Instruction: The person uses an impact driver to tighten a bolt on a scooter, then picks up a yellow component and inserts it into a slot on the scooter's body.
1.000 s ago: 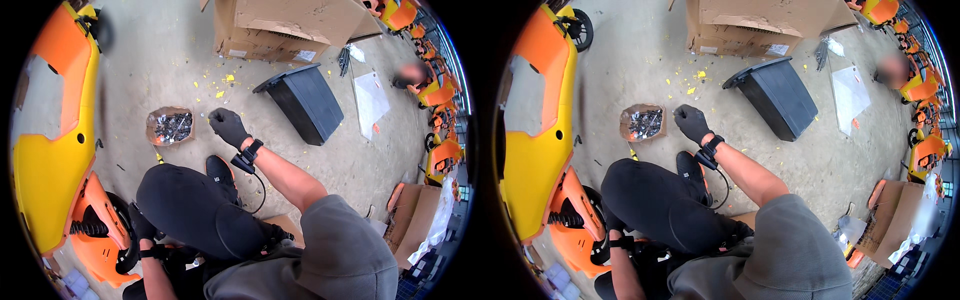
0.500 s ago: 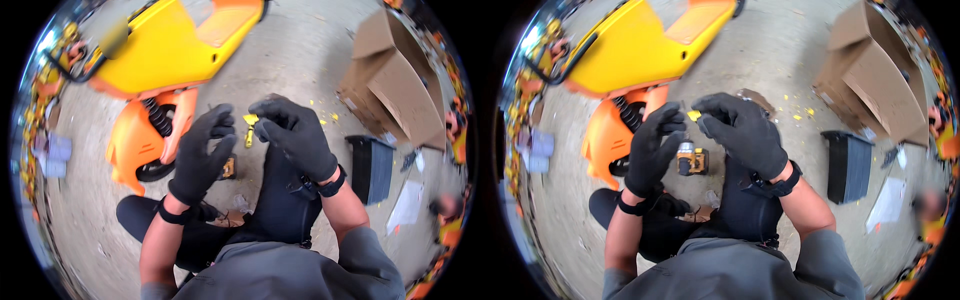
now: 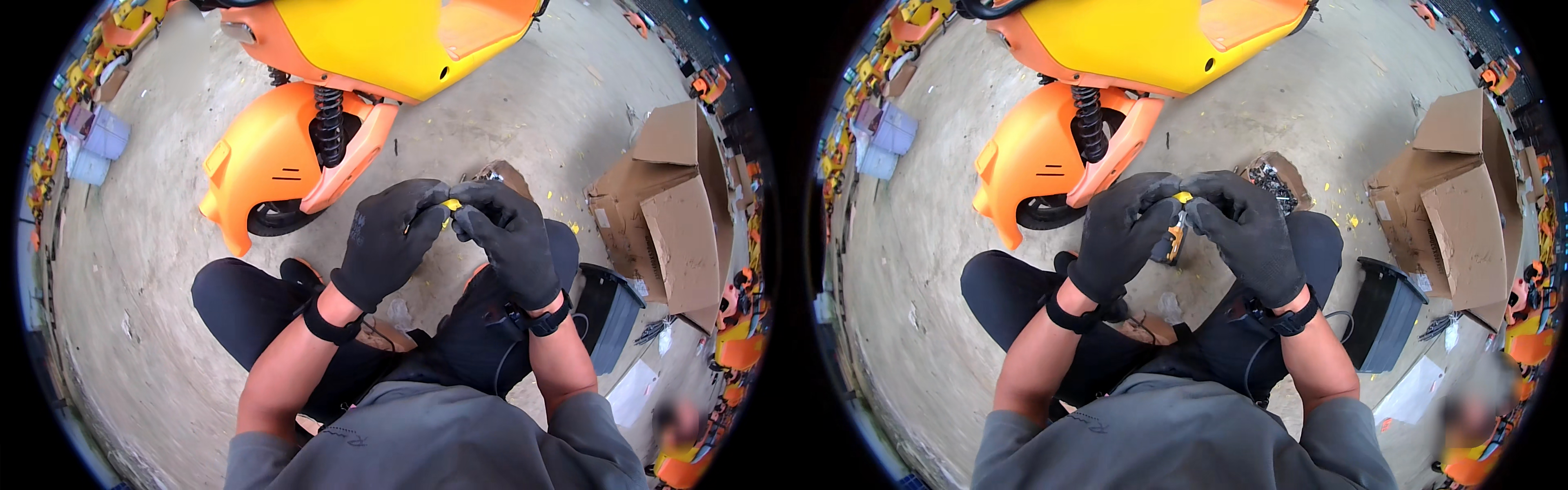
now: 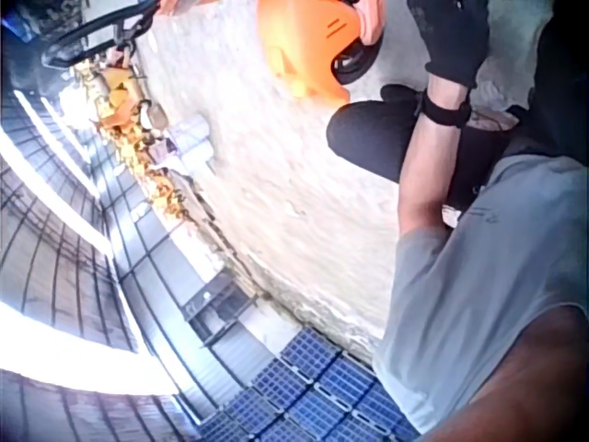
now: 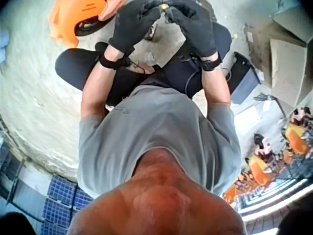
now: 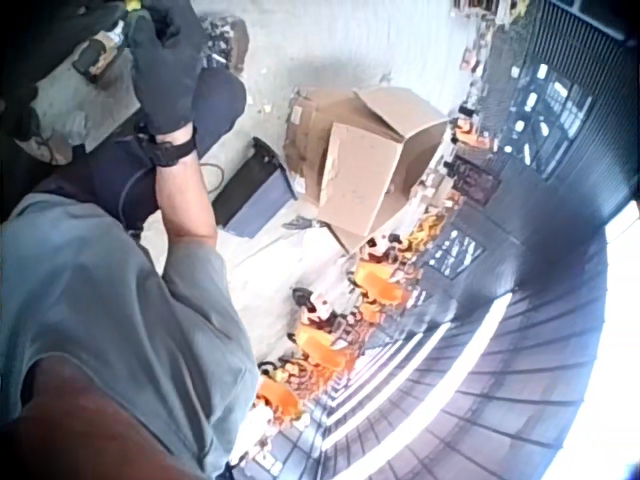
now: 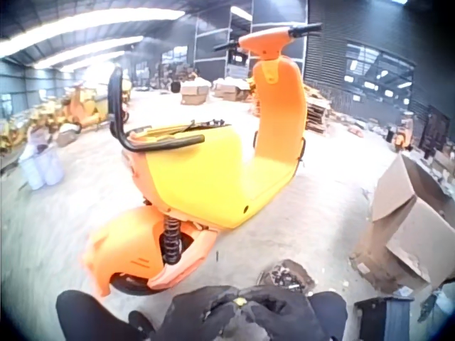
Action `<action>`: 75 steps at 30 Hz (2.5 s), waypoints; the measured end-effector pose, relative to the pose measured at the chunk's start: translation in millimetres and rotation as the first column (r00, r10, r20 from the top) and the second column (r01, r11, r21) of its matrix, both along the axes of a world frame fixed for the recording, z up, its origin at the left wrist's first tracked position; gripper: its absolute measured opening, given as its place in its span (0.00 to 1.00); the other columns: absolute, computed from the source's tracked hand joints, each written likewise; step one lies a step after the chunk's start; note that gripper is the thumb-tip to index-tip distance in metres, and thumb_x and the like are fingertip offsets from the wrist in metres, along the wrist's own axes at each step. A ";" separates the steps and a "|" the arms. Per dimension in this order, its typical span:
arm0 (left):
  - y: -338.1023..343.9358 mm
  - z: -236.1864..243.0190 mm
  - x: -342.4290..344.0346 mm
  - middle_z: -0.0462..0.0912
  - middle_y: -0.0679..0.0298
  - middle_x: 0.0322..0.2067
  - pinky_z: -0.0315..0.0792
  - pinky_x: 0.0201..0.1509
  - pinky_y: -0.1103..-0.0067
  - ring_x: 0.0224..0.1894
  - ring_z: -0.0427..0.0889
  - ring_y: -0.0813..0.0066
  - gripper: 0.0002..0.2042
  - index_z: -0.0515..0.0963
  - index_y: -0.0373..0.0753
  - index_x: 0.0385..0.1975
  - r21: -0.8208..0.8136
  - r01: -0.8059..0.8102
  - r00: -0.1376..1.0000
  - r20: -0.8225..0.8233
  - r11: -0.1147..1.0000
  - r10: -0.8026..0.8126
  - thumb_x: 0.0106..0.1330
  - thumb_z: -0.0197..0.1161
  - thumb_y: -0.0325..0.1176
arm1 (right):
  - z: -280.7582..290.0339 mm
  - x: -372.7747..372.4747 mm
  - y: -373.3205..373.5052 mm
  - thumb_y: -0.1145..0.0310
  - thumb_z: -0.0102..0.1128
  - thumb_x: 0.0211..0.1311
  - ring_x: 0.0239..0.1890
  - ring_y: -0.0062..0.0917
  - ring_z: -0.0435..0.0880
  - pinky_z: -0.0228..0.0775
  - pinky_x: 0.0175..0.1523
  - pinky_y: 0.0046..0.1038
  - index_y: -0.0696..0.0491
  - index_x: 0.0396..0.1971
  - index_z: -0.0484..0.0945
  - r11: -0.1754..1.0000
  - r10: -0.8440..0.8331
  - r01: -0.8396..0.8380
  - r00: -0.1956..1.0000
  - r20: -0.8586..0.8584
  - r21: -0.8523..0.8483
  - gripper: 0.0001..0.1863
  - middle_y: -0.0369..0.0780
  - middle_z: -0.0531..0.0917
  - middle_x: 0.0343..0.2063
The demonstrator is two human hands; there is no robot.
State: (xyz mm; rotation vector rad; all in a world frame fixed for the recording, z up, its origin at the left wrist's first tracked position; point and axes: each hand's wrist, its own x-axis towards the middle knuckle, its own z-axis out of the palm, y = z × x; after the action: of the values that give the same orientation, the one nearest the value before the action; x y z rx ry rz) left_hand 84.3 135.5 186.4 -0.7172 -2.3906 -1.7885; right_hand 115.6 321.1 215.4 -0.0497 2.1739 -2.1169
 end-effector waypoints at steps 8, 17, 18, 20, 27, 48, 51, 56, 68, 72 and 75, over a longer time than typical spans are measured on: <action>-2.9 -6.2 -6.3 0.83 0.55 0.35 0.74 0.45 0.77 0.36 0.81 0.69 0.12 0.78 0.30 0.43 -0.048 0.024 1.000 -0.004 0.999 -0.024 0.64 0.59 0.29 | -6.5 -3.5 -2.4 0.78 0.58 0.63 0.34 0.12 0.77 0.71 0.40 0.17 0.59 0.46 0.79 0.993 0.019 -0.017 1.000 -0.009 0.114 0.12 0.35 0.82 0.34; -4.1 -3.0 -6.0 0.81 0.53 0.30 0.73 0.38 0.73 0.31 0.78 0.63 0.09 0.77 0.30 0.38 -0.017 0.080 0.988 0.137 0.997 -0.077 0.63 0.60 0.29 | -15.7 -6.3 -3.8 0.74 0.59 0.63 0.29 0.12 0.74 0.68 0.36 0.17 0.60 0.42 0.79 0.995 -0.010 0.007 1.000 0.027 0.099 0.10 0.33 0.80 0.27; -2.2 -3.7 -5.7 0.80 0.51 0.30 0.73 0.38 0.70 0.32 0.79 0.57 0.09 0.77 0.31 0.37 -0.003 0.087 0.983 0.160 0.996 -0.086 0.62 0.60 0.29 | -18.2 -6.9 -2.8 0.74 0.58 0.63 0.29 0.12 0.73 0.67 0.35 0.17 0.60 0.41 0.79 0.992 -0.012 0.010 1.000 0.021 0.126 0.09 0.32 0.79 0.26; 2.1 -6.2 -3.6 0.80 0.49 0.31 0.72 0.38 0.67 0.33 0.79 0.50 0.08 0.77 0.31 0.37 0.037 0.093 0.983 0.155 0.995 -0.097 0.61 0.60 0.28 | -22.9 -8.7 0.4 0.73 0.57 0.64 0.27 0.12 0.72 0.66 0.34 0.17 0.59 0.39 0.79 0.984 -0.016 0.014 1.000 0.009 0.180 0.07 0.32 0.77 0.25; -1.3 -16.6 -1.0 0.83 0.54 0.34 0.74 0.41 0.73 0.34 0.81 0.61 0.09 0.79 0.30 0.38 -0.058 -0.014 0.997 -0.076 0.998 0.010 0.59 0.63 0.26 | -21.5 -9.2 -7.1 0.72 0.55 0.65 0.27 0.12 0.72 0.67 0.33 0.17 0.60 0.38 0.78 0.997 0.032 -0.037 0.996 0.078 0.065 0.08 0.32 0.77 0.25; -55.9 2.1 13.9 0.78 0.54 0.28 0.71 0.40 0.69 0.33 0.78 0.58 0.11 0.76 0.33 0.30 -0.289 -0.092 0.991 0.071 0.953 0.117 0.64 0.54 0.36 | -28.1 -21.9 -50.8 0.75 0.58 0.60 0.34 0.16 0.76 0.70 0.43 0.22 0.60 0.38 0.78 0.958 0.249 -0.215 0.950 -0.186 0.187 0.07 0.35 0.81 0.30; -63.9 -15.9 5.9 0.79 0.50 0.31 0.71 0.45 0.61 0.38 0.78 0.48 0.11 0.77 0.35 0.32 -0.328 -0.044 0.997 0.048 0.944 0.063 0.65 0.53 0.37 | -33.6 -29.5 -53.4 0.76 0.59 0.61 0.33 0.15 0.74 0.68 0.41 0.20 0.59 0.38 0.78 0.942 0.260 -0.233 0.962 -0.087 0.242 0.06 0.33 0.79 0.29; -69.3 -29.4 -10.6 0.80 0.50 0.26 0.73 0.40 0.60 0.34 0.80 0.48 0.11 0.77 0.37 0.25 -0.281 0.099 0.987 0.153 0.955 -0.057 0.61 0.56 0.38 | -43.3 -40.6 -59.8 0.74 0.63 0.62 0.26 0.13 0.69 0.63 0.33 0.17 0.57 0.32 0.77 0.900 0.229 -0.235 0.972 0.061 0.367 0.05 0.30 0.74 0.25; -148.2 -17.1 -38.7 0.82 0.49 0.25 0.77 0.35 0.64 0.31 0.84 0.51 0.08 0.79 0.32 0.28 -0.064 -0.130 0.921 0.363 0.989 0.145 0.54 0.61 0.31 | -7.8 -106.6 -147.9 0.81 0.56 0.60 0.38 0.16 0.75 0.68 0.47 0.21 0.60 0.36 0.76 0.734 0.385 -0.491 0.870 0.309 0.469 0.05 0.33 0.80 0.33; -194.5 -3.3 -50.3 0.82 0.48 0.26 0.77 0.36 0.63 0.32 0.84 0.50 0.08 0.80 0.33 0.29 -0.030 -0.063 0.860 0.506 0.998 0.069 0.55 0.60 0.32 | 11.2 -120.2 -186.3 0.78 0.61 0.57 0.37 0.21 0.77 0.69 0.46 0.24 0.62 0.33 0.77 0.695 0.346 -0.530 0.839 0.421 0.485 0.06 0.37 0.80 0.32; -218.9 2.1 -50.2 0.82 0.48 0.26 0.76 0.37 0.62 0.33 0.83 0.50 0.08 0.80 0.35 0.30 0.015 -0.085 0.829 0.555 0.996 0.062 0.56 0.60 0.32 | 28.0 -129.1 -223.1 0.79 0.61 0.57 0.36 0.20 0.77 0.69 0.44 0.23 0.61 0.34 0.77 0.664 0.381 -0.590 0.795 0.471 0.459 0.06 0.37 0.80 0.32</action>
State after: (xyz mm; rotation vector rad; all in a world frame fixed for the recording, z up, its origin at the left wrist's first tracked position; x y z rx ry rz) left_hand 34.1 -83.4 188.5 -0.0850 -2.6465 -2.2454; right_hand -13.6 98.0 243.4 -0.1895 2.1668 -1.0102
